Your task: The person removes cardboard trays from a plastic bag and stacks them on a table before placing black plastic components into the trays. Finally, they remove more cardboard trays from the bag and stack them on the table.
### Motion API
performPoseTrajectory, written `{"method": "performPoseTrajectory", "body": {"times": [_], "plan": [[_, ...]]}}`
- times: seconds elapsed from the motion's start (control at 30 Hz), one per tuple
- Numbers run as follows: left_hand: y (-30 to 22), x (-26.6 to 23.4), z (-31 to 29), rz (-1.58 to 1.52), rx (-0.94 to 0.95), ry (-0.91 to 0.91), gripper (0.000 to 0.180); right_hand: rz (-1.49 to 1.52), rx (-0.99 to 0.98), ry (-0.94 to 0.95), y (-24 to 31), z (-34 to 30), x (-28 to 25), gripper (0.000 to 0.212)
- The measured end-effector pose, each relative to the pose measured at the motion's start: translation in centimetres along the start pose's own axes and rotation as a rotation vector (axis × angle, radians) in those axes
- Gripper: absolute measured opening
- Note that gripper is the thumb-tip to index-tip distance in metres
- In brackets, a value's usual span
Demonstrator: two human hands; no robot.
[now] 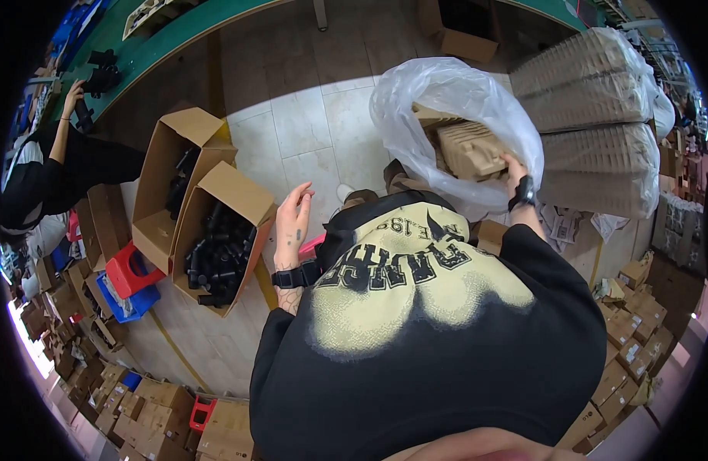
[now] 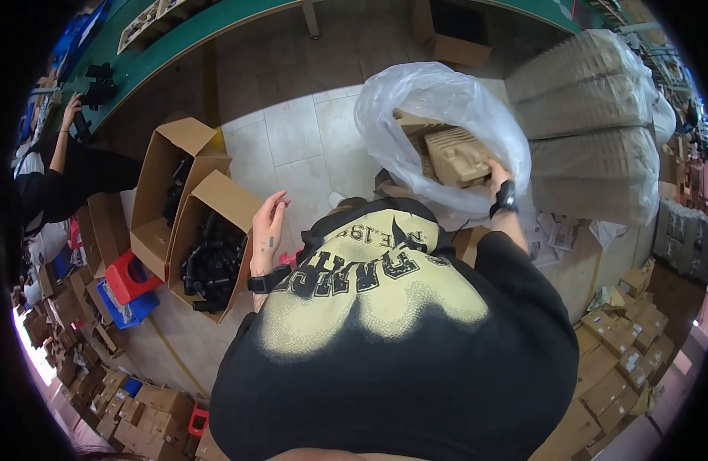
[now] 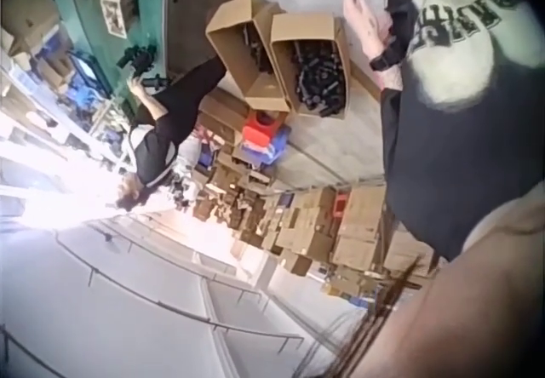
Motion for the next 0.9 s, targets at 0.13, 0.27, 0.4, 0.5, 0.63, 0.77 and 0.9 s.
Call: {"method": "performPoseTrajectory", "body": {"times": [0.13,0.27,0.4,0.5,0.63,0.77,0.9], "plan": [[-0.5,-2.1,0.3,0.118,0.078,-0.036,0.026,0.0,0.193,-0.088,0.7,0.2,0.0,0.063],[-0.9,-3.9,-2.6,0.061,0.011,-0.122,0.026,0.218,-0.139,-0.113,-3.1,-1.5,-1.2,0.061],[0.8,-3.9,-4.2,0.04,-0.067,-0.173,0.027,0.457,-0.013,0.055,-5.7,3.6,0.5,0.06],[-1.2,-3.3,-1.5,0.162,0.012,-0.055,0.027,0.206,-0.079,-0.048,-6.1,6.5,1.2,0.058],[-0.3,-2.2,0.1,0.025,-0.018,-0.12,0.027,-0.25,-0.491,-0.29,-5.3,2.7,0.9,0.057],[-1.3,1.2,2.8,0.037,0.049,0.043,0.027,0.246,0.226,0.156,-11.0,-0.2,4.7,0.057],[-7.2,14.0,9.5,-0.251,0.071,0.648,0.033,-0.209,-0.323,-0.515,-5.9,-2.9,1.9,0.056]]}}
Point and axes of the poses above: each hand's wrist, its own z-axis towards the middle knuckle, its own x-axis out of the palm, y = z × x, the point moved 10 cm from there along z, towards the middle knuckle, and after that the axes turned 13 degrees about z, right-handed, at the moved point
